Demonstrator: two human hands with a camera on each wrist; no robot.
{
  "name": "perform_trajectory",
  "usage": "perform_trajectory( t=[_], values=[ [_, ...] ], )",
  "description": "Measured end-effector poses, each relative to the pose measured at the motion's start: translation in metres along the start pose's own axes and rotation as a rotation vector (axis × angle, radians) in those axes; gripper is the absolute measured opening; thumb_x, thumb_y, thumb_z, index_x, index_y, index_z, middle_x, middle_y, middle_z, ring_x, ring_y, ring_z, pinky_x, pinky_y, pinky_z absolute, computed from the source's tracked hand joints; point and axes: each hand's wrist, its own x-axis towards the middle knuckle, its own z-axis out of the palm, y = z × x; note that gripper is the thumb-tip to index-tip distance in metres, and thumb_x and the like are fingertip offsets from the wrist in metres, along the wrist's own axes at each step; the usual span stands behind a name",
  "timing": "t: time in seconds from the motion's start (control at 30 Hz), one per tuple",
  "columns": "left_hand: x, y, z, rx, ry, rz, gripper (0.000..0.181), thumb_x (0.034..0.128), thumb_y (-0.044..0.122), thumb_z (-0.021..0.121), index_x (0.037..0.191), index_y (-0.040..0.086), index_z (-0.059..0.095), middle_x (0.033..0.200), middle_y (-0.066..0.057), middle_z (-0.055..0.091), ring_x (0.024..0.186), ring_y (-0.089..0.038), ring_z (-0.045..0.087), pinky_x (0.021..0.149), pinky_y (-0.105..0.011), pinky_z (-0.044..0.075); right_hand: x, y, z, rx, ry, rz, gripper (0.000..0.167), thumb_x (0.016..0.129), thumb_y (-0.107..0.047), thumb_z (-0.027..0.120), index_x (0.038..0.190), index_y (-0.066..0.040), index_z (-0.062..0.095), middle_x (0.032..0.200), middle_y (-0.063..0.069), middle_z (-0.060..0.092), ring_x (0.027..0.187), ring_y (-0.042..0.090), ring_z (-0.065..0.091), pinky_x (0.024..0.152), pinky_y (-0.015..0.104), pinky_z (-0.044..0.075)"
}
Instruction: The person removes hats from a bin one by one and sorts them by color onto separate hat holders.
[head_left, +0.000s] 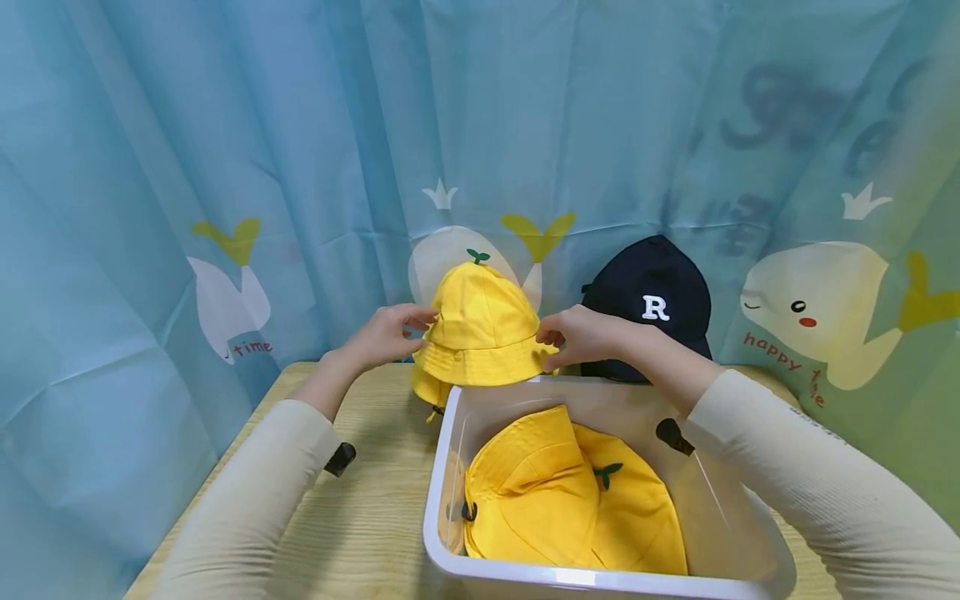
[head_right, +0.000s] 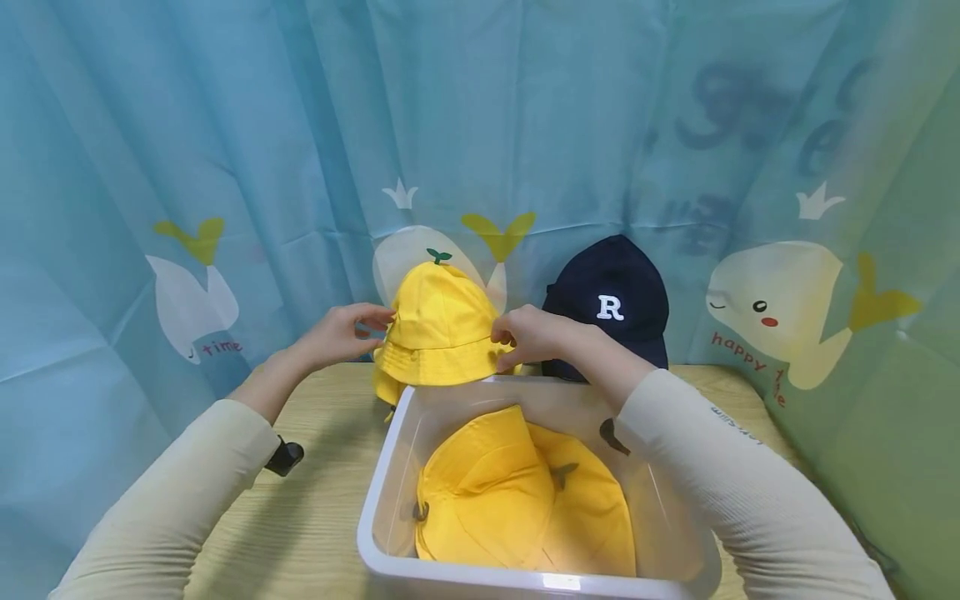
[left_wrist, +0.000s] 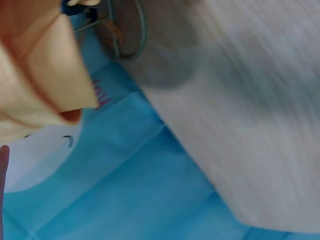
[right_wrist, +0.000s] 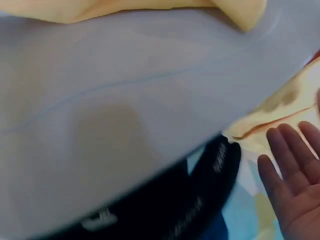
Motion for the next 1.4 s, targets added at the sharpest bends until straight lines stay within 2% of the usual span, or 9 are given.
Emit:
perform_trajectory(
  t=[0.17, 0.33, 0.53, 0.67, 0.8, 1.0, 1.2, 1.3, 1.4],
  values=[
    [0.004, 0.024, -0.015, 0.006, -0.055, 0.078, 0.046, 0.0844, 0.002, 0.066, 0.129, -0.002, 0.055, 0.122, -0.019, 0.061, 0.102, -0.032, 0.062, 0.087, -0.045, 0.052, -0.023, -0.015, -0.006, 0.007, 0.010, -0.112, 0.044, 0.083, -0.030, 0.073, 0.114, -0.001, 0.062, 0.113, 0.012, 0.066, 0.100, 0.025, 0.064, 0.084, 0.034, 0.054],
    [0.011, 0.057, -0.029, -0.047, -0.166, 0.151, 0.047, 0.0845, 0.004, 0.068, 0.129, -0.002, 0.054, 0.125, -0.019, 0.059, 0.107, -0.032, 0.062, 0.090, -0.048, 0.050, -0.048, -0.032, -0.004, 0.013, 0.012, -0.225, 0.046, 0.083, -0.040, 0.070, 0.114, -0.007, 0.063, 0.109, 0.003, 0.068, 0.093, 0.016, 0.065, 0.079, 0.030, 0.055],
    [0.021, 0.097, -0.038, -0.113, -0.330, 0.141, 0.053, 0.0835, 0.011, 0.071, 0.132, 0.003, 0.051, 0.135, -0.015, 0.051, 0.118, -0.032, 0.055, 0.097, -0.049, 0.045, -0.079, -0.046, 0.002, -0.021, -0.019, -0.257, 0.054, 0.084, -0.054, 0.062, 0.119, -0.012, 0.062, 0.115, -0.001, 0.066, 0.099, 0.014, 0.063, 0.084, 0.033, 0.053],
    [0.031, 0.118, -0.036, -0.081, -0.416, 0.139, 0.055, 0.0827, 0.013, 0.072, 0.134, 0.006, 0.051, 0.135, -0.013, 0.050, 0.118, -0.027, 0.055, 0.098, -0.044, 0.045, -0.104, -0.052, 0.004, -0.054, -0.006, -0.254, 0.056, 0.084, -0.058, 0.057, 0.120, -0.016, 0.061, 0.117, -0.005, 0.064, 0.103, 0.011, 0.062, 0.085, 0.034, 0.052],
    [0.045, 0.136, -0.032, -0.035, -0.489, 0.132, 0.058, 0.0806, 0.014, 0.074, 0.134, 0.009, 0.052, 0.132, -0.009, 0.054, 0.117, -0.024, 0.057, 0.095, -0.036, 0.048, -0.124, -0.053, 0.010, -0.079, 0.045, -0.308, 0.051, 0.085, -0.053, 0.060, 0.121, -0.017, 0.060, 0.119, -0.006, 0.063, 0.101, 0.008, 0.061, 0.083, 0.033, 0.052],
    [0.071, 0.159, -0.017, -0.028, -0.589, 0.124, 0.057, 0.0784, 0.017, 0.077, 0.130, 0.008, 0.055, 0.125, -0.005, 0.060, 0.113, -0.018, 0.058, 0.090, -0.024, 0.049, -0.145, -0.056, 0.026, -0.134, 0.126, -0.401, 0.050, 0.085, -0.047, 0.064, 0.126, -0.018, 0.057, 0.121, -0.007, 0.061, 0.106, 0.011, 0.060, 0.082, 0.033, 0.053],
    [0.085, 0.174, 0.020, -0.074, -0.662, 0.191, 0.049, 0.0797, 0.014, 0.075, 0.125, 0.007, 0.059, 0.117, -0.002, 0.065, 0.104, -0.010, 0.060, 0.088, -0.018, 0.047, -0.164, -0.063, 0.044, -0.224, 0.236, -0.500, 0.056, 0.084, -0.049, 0.065, 0.130, -0.020, 0.053, 0.124, -0.010, 0.059, 0.109, 0.011, 0.058, 0.081, 0.032, 0.052],
    [0.089, 0.177, 0.038, -0.096, -0.727, 0.194, 0.047, 0.0802, 0.011, 0.074, 0.124, 0.004, 0.060, 0.117, -0.007, 0.065, 0.102, -0.011, 0.061, 0.086, -0.017, 0.048, -0.171, -0.065, 0.051, -0.240, 0.313, -0.556, 0.058, 0.084, -0.047, 0.066, 0.133, -0.018, 0.052, 0.128, -0.008, 0.057, 0.112, 0.013, 0.056, 0.092, 0.024, 0.046],
    [0.092, 0.179, 0.054, -0.113, -0.779, 0.182, 0.046, 0.0797, 0.009, 0.074, 0.122, 0.001, 0.060, 0.117, -0.011, 0.065, 0.100, -0.012, 0.061, 0.084, -0.016, 0.049, -0.177, -0.066, 0.055, -0.227, 0.382, -0.580, 0.061, 0.083, -0.045, 0.068, 0.133, -0.015, 0.052, 0.132, -0.004, 0.055, 0.118, 0.015, 0.053, 0.105, 0.017, 0.031]
  ],
)
